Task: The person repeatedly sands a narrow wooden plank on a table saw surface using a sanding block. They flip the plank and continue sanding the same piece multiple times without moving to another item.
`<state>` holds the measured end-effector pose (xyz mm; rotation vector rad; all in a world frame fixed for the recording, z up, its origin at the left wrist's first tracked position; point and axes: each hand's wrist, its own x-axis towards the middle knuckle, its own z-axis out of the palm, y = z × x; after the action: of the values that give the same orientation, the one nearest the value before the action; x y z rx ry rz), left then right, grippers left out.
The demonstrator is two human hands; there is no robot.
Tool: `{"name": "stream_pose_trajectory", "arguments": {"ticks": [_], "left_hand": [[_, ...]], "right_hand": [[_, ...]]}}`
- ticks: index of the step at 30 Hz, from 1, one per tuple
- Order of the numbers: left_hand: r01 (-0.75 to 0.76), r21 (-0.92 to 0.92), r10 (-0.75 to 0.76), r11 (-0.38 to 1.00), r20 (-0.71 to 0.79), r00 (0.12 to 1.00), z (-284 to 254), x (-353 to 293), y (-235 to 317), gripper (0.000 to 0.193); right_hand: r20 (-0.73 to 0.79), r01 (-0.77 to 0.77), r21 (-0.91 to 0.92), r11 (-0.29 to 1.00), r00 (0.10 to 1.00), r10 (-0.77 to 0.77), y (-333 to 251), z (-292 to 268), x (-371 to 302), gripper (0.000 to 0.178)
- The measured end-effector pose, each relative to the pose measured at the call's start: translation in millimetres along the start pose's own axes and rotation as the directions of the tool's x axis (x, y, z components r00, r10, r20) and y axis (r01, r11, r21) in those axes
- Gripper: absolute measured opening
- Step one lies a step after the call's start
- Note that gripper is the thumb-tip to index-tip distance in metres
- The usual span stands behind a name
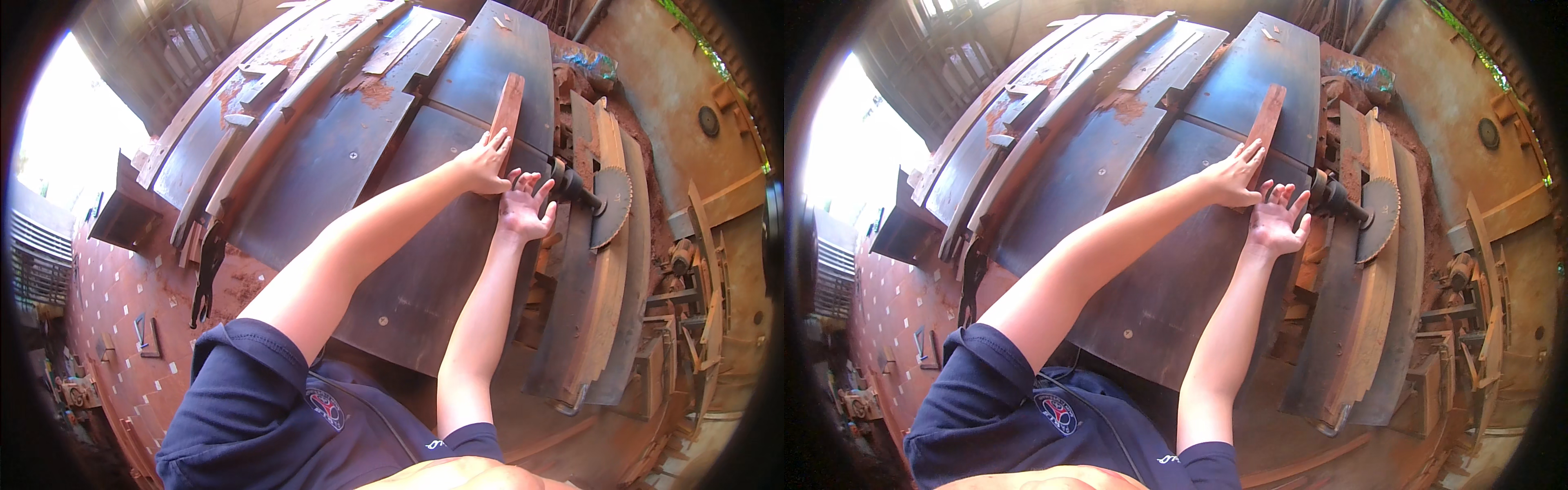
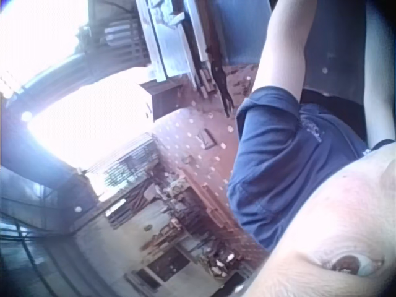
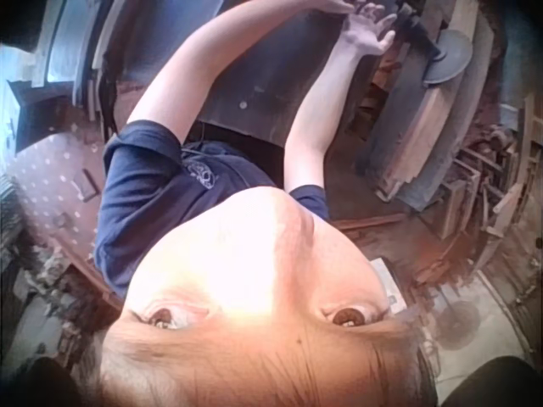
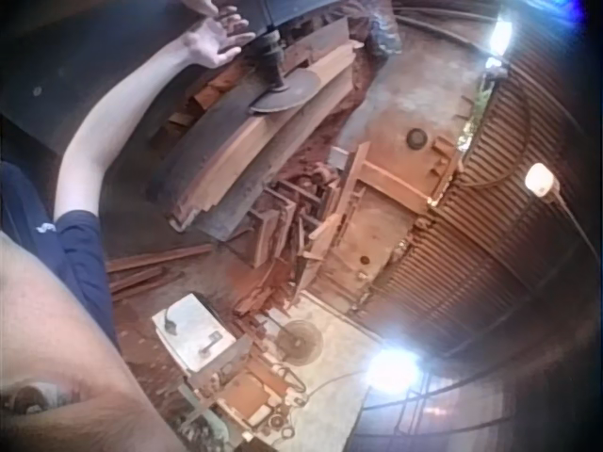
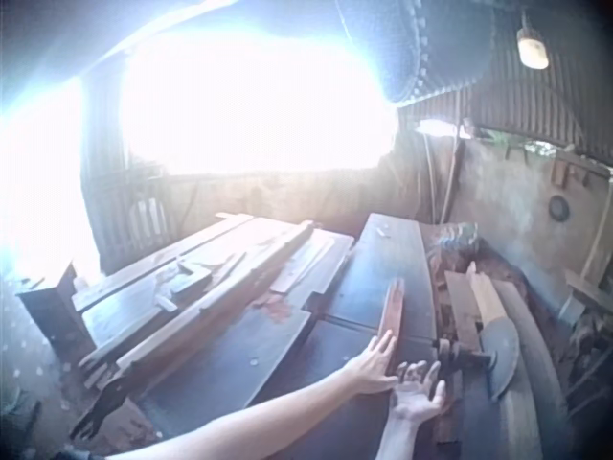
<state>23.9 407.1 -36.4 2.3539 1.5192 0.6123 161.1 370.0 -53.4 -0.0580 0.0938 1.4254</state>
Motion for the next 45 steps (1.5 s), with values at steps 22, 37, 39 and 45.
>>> {"name": "stream_pose_trajectory", "arguments": {"ticks": [22, 37, 39, 45], "left_hand": [[0.079, -0.024, -0.079, 0.997, 0.017, 0.997, 3, 95, -29, 0.095], [0.144, -0.058, -0.148, 0.988, -0.077, 0.986, 13, 232, -64, 0.093], [0.156, -0.034, -0.159, 0.987, -0.099, 0.982, 16, 244, -75, 0.093], [0.140, -0.066, -0.147, 0.988, -0.112, 0.983, 27, 267, -84, 0.093]], "right_hand": [[0.018, -0.039, 0.045, 0.998, 0.999, 0.039, 1, -4, 1, 0.043], [0.015, -0.064, 0.221, 0.973, 0.998, 0.062, 9, 5, 8, 0.042], [0.020, -0.077, 0.223, 0.972, 0.997, 0.074, 12, 1, 9, 0.042], [0.055, -0.085, 0.225, 0.971, 0.996, 0.075, 12, -1, 12, 0.042]]}}
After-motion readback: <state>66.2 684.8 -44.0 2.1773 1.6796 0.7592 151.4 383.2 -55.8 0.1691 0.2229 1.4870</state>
